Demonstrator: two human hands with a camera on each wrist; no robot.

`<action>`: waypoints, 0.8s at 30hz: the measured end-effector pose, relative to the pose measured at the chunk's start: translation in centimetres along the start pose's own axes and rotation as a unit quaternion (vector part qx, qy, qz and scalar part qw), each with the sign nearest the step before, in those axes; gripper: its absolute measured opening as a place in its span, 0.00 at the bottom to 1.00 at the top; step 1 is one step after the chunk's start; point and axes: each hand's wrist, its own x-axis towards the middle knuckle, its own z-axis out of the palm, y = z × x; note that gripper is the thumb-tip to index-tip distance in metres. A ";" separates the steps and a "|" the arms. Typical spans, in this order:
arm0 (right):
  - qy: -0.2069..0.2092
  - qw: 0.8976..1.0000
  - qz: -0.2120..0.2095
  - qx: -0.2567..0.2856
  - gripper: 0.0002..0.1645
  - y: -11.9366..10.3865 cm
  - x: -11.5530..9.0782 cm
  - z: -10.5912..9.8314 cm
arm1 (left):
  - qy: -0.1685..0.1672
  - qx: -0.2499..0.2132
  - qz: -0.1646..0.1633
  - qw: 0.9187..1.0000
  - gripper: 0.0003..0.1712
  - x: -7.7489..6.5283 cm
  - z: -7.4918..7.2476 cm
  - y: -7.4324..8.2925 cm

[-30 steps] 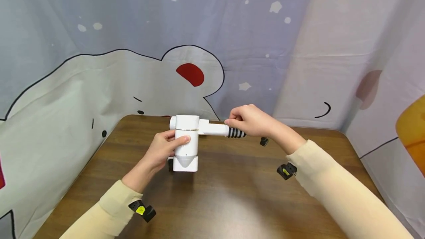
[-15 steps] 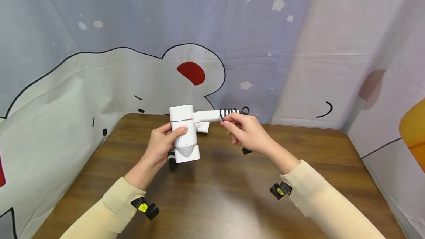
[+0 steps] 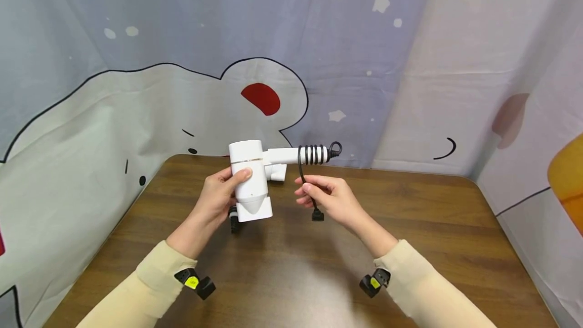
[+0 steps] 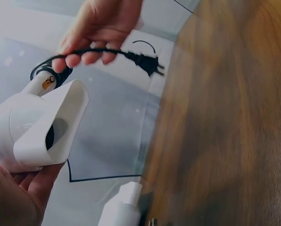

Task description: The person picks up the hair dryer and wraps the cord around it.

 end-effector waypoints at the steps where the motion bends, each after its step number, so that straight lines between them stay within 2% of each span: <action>1: 0.002 1.000 0.001 0.003 0.20 0.3 0.0 0.0 | -0.002 -0.005 -0.005 1.000 0.24 -0.1 0.0 0.1; 5: 0.006 1.000 0.004 0.007 0.19 1.3 0.2 0.1 | -0.010 -0.027 -0.025 0.999 0.23 -0.5 0.2 0.3; 11: 0.022 1.000 -0.011 -0.017 0.18 2.3 0.6 -0.4 | -0.044 -0.045 -0.039 0.997 0.25 -1.1 0.4 0.5; 18: 0.021 0.999 -0.034 -0.019 0.16 3.1 1.2 -1.8 | -0.053 -0.034 -0.046 0.997 0.26 -1.5 0.1 0.5; 24: 0.000 0.999 -0.029 -0.042 0.13 3.1 1.7 -2.7 | -0.066 -0.029 -0.049 0.996 0.26 -1.7 -0.2 0.5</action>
